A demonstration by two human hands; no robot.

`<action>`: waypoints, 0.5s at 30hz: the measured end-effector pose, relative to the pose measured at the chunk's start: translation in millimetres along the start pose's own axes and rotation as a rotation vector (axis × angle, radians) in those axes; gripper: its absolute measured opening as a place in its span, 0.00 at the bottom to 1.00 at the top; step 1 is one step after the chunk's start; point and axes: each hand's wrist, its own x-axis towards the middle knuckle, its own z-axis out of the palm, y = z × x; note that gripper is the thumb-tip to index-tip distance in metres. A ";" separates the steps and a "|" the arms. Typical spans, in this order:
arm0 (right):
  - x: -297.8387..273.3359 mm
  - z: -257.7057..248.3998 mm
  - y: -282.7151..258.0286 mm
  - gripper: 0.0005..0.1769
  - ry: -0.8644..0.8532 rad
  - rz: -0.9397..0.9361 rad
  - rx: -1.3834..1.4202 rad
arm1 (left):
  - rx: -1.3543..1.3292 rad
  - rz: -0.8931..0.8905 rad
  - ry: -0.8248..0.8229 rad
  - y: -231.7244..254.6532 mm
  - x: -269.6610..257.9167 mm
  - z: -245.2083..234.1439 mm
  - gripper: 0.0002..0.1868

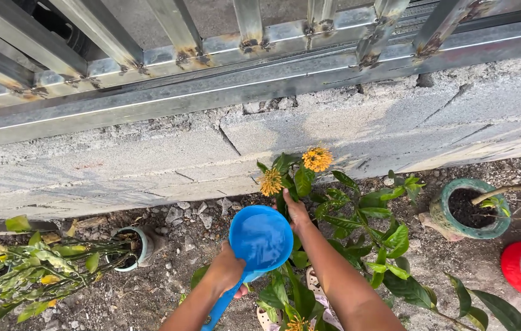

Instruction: Watering various plants in pots and in the ground using a blue scoop and a red bucket of water.

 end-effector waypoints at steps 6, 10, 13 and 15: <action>27.2 -1.5 9.2 0.21 -0.176 -0.039 0.040 | -0.067 0.019 -0.023 5.7 0.2 -1.9 0.39; 26.1 -2.7 -3.0 0.25 -0.053 -0.082 -0.230 | -0.113 0.105 -0.069 -1.7 -9.7 -11.2 0.32; 4.3 -3.6 -22.5 0.39 -0.077 -0.006 -0.587 | -0.023 0.129 -0.056 -4.0 -26.7 -17.4 0.32; 14.6 -10.0 -28.1 0.39 -0.137 -0.038 -0.934 | -0.060 0.152 -0.081 -4.3 -42.2 -20.8 0.31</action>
